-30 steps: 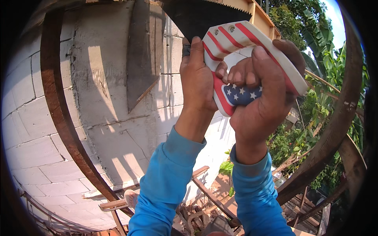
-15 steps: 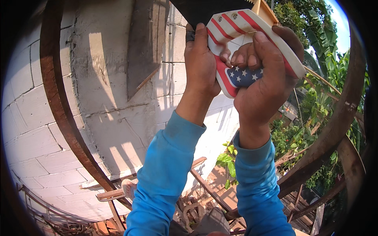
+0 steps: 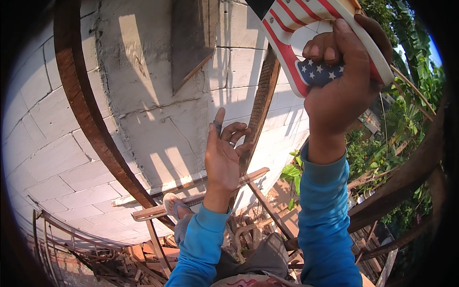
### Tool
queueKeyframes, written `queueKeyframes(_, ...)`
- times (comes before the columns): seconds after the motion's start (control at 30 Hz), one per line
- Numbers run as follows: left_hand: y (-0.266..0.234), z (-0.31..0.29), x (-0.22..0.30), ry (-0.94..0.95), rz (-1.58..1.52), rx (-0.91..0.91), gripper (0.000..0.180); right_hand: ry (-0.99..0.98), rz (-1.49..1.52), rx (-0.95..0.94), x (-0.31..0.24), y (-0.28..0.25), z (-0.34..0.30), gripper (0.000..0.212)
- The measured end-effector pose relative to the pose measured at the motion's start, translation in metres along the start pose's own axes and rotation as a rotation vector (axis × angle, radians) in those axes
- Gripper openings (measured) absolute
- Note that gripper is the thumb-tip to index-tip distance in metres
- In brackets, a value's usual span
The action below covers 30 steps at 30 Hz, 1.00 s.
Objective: The person saws through a wooden beam by hand while standing on a wooden scaffold.
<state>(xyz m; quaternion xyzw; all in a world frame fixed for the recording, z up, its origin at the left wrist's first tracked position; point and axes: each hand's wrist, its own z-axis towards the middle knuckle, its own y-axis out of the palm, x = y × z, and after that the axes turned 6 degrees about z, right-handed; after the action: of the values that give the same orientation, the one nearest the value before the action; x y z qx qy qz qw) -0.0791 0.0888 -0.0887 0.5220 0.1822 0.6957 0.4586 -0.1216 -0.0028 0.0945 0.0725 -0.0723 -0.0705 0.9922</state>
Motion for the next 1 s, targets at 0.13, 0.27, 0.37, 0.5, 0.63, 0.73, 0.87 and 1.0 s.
queueKeyframes(0.13, -0.042, -0.011, -0.036, -0.031, 0.141, 0.078, 0.057, -0.050, -0.040, -0.081, 0.004, -0.003, -0.012, 0.021)
queueKeyframes(0.27, -0.078, -0.023, -0.062, -0.116, 0.065, 0.116, 0.058, -0.017, 0.026, -0.116, 0.005, -0.001, -0.025, 0.022)
queueKeyframes(0.37, -0.072, -0.032, -0.060, -0.120, -0.045, 0.069, 0.058, -0.112, -0.213, -0.159, 0.010, -0.010, -0.032, 0.021)
queueKeyframes(0.5, -0.076, -0.036, -0.051, -0.065, -0.071, 0.029, 0.060, 0.135, -0.040, 0.025, -0.005, -0.004, -0.037, 0.018)
queueKeyframes(0.63, -0.081, -0.033, -0.042, -0.056, -0.102, 0.065, 0.060, 0.197, 0.039, 0.182, -0.037, -0.022, -0.045, 0.025)
queueKeyframes(0.73, -0.084, -0.032, -0.040, -0.056, -0.229, 0.064, 0.060, 0.162, -0.010, 0.149, -0.058, -0.051, -0.075, 0.026)
queueKeyframes(0.87, -0.082, -0.034, -0.029, -0.019, -0.310, 0.040, 0.055, 0.277, -0.055, 0.132, -0.094, -0.088, -0.115, 0.026)
queueKeyframes(1.0, -0.081, -0.034, -0.025, -0.008, -0.219, 0.096, 0.057, 0.509, -0.083, 0.201, -0.128, -0.131, -0.166, 0.019)
